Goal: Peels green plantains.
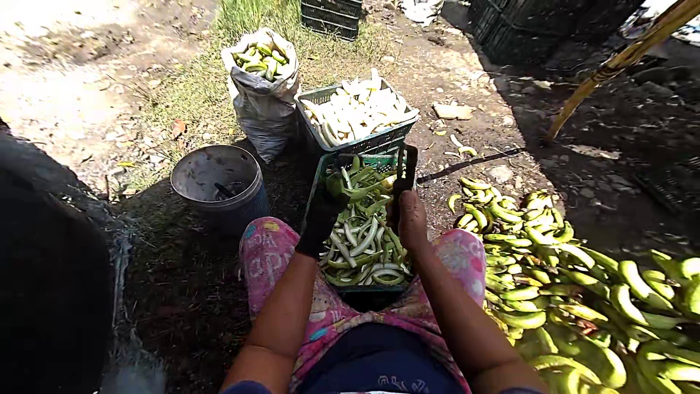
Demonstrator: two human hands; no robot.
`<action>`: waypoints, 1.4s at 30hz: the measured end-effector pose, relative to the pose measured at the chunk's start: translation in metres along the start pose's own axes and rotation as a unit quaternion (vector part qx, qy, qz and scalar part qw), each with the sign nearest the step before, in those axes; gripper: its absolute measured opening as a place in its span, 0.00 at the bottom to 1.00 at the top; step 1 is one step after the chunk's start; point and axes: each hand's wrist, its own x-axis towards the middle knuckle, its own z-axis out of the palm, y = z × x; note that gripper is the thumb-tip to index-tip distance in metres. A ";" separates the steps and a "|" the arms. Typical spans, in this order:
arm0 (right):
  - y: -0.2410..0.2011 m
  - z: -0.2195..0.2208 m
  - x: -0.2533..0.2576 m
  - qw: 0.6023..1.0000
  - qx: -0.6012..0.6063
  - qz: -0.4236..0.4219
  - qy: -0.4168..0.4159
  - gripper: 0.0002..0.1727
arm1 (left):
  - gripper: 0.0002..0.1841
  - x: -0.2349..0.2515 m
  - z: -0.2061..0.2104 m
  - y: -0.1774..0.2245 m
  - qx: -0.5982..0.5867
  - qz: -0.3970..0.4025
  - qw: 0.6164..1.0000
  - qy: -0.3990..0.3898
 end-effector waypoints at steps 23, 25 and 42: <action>0.060 -0.026 0.062 0.912 -0.397 0.037 0.092 0.30 | 0.32 -0.015 0.049 -0.021 -0.220 -0.213 0.952 -0.024; 0.053 -0.029 0.055 0.945 -0.322 0.042 0.041 0.30 | 0.27 -0.006 0.036 -0.024 -0.265 -0.196 0.943 -0.050; 0.045 -0.019 0.036 0.917 -0.397 -0.034 -0.007 0.34 | 0.27 -0.006 0.025 -0.024 -0.143 -0.144 0.979 -0.018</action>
